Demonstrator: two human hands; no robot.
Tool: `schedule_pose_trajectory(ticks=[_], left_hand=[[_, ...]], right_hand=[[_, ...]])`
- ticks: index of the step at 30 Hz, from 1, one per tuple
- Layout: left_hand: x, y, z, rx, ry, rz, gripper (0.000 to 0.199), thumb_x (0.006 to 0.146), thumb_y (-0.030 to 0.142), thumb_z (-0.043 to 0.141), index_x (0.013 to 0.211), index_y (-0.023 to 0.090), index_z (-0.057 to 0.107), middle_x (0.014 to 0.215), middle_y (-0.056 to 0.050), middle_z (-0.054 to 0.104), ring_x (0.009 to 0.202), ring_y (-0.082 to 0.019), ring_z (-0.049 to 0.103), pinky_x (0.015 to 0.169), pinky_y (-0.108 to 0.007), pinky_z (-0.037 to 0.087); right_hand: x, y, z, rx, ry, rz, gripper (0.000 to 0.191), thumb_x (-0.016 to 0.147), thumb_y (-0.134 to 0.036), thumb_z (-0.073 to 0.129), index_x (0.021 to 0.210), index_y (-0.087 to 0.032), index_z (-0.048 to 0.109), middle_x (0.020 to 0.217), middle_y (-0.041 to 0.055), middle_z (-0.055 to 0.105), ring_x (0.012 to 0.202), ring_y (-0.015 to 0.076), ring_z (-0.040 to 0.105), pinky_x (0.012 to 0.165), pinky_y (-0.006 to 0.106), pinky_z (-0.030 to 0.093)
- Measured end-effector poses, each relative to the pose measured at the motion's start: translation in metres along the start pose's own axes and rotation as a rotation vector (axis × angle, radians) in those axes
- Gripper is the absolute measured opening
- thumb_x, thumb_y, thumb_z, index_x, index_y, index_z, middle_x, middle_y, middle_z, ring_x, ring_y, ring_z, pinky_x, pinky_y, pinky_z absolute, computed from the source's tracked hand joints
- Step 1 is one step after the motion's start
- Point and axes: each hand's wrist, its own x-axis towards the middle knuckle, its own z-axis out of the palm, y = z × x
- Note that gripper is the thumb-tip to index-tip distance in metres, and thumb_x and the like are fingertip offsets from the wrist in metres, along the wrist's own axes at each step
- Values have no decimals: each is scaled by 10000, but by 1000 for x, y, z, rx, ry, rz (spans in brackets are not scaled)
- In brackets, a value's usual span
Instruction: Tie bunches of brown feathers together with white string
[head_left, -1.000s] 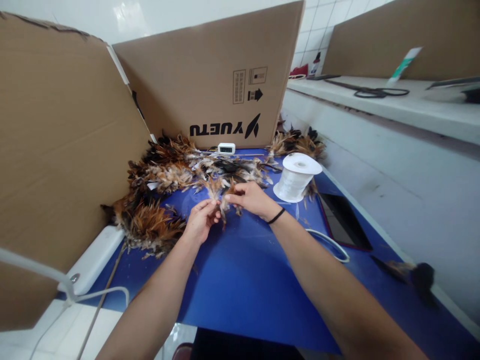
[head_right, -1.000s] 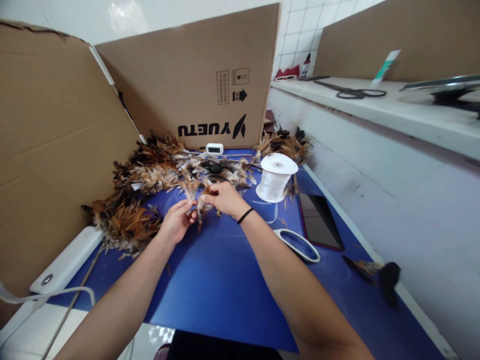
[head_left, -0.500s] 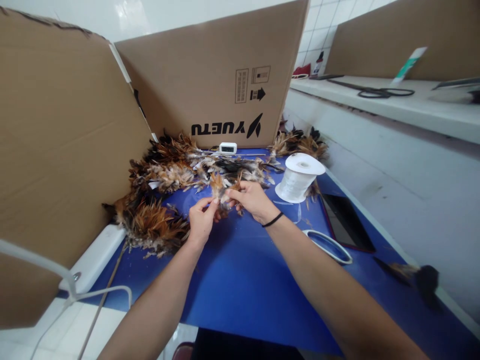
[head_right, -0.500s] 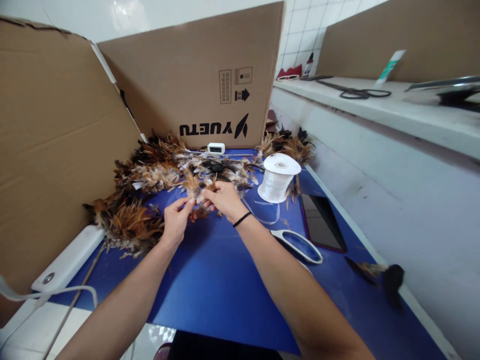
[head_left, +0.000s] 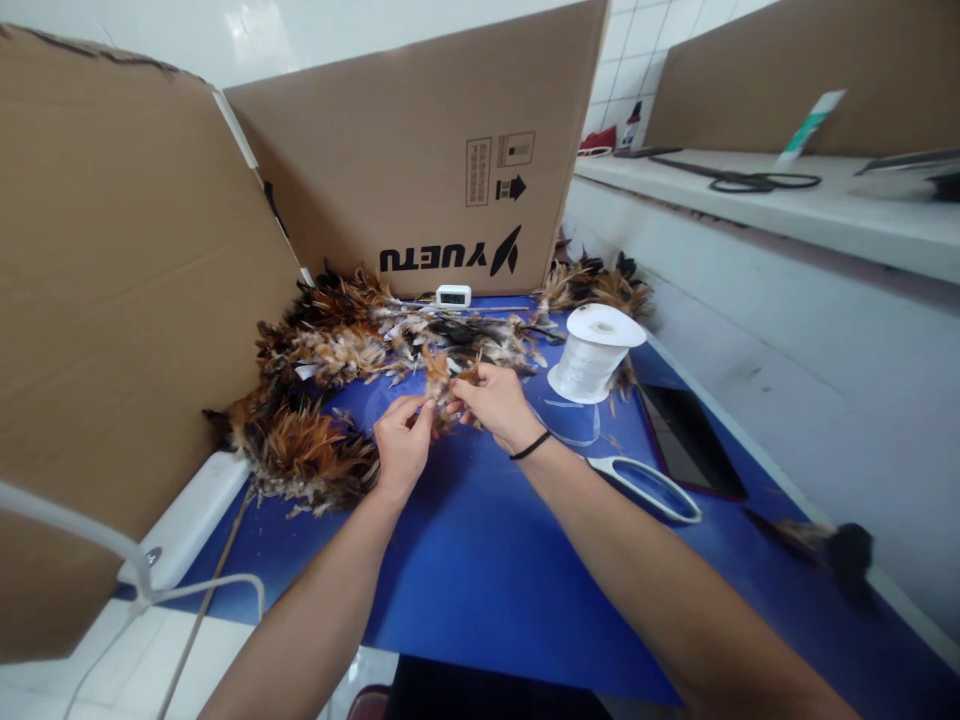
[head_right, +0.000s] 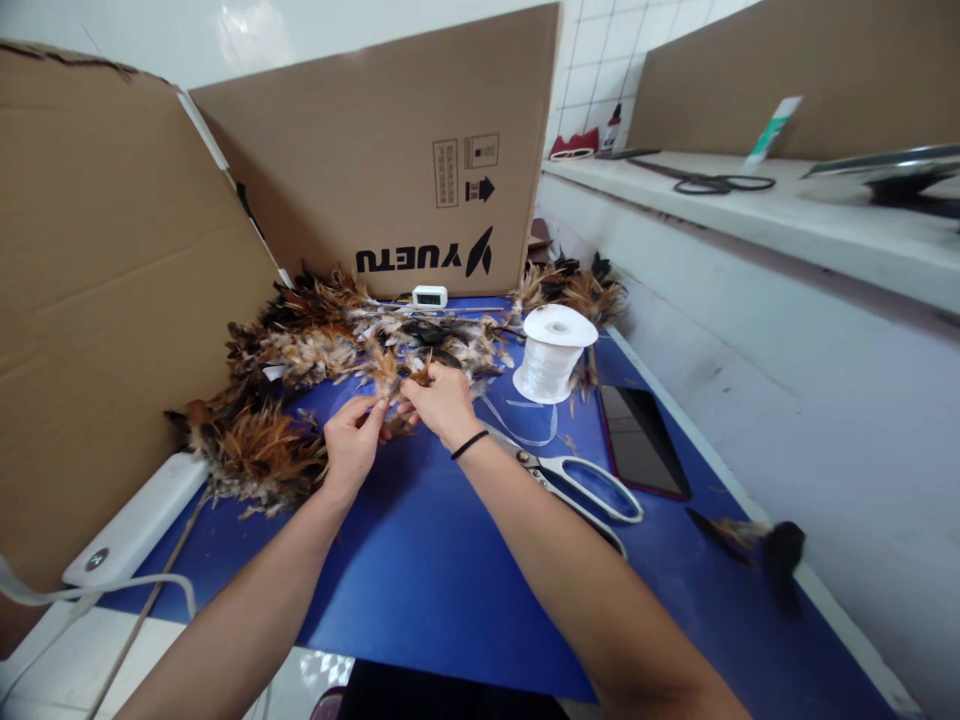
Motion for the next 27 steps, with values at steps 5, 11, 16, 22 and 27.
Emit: schedule_pose_trajectory(ticks=[5, 11, 16, 22, 27], left_hand=[[1, -3, -2, 94, 11, 45, 185, 788, 340, 588, 745, 198, 699, 700, -21, 606, 546, -114, 529, 554, -228, 396], [1, -4, -3, 84, 2, 24, 206, 808, 362, 567, 777, 195, 684, 688, -11, 601, 490, -97, 506, 550, -230, 403], [0, -3, -1, 39, -51, 26, 213, 803, 361, 572, 738, 187, 676, 716, -14, 589, 477, -87, 503, 508, -226, 399], [0, -4, -1, 33, -75, 52, 203, 811, 328, 560, 740, 176, 674, 670, -1, 571, 450, -77, 499, 475, -216, 401], [1, -7, -1, 20, -60, 53, 197, 809, 321, 560, 743, 169, 667, 625, 8, 557, 443, -80, 503, 450, -208, 403]], right_hand=[[-1, 0, 2, -25, 17, 20, 125, 665, -109, 619, 639, -173, 514, 495, -5, 593, 485, 143, 625, 327, 173, 438], [-4, -7, -1, -26, -29, 55, 113, 668, -92, 602, 640, -161, 516, 513, -10, 601, 451, 112, 596, 315, 157, 415], [-4, -9, -3, -19, -81, 55, 113, 668, -82, 606, 640, -152, 523, 494, -25, 578, 442, 98, 580, 328, 153, 419], [-4, -8, -2, 17, -98, 37, 117, 664, -65, 619, 670, -137, 528, 520, -23, 580, 465, 101, 597, 335, 148, 427], [-6, -9, -4, 11, -129, 30, 150, 670, -73, 638, 714, -141, 511, 511, -39, 570, 457, 96, 590, 342, 146, 435]])
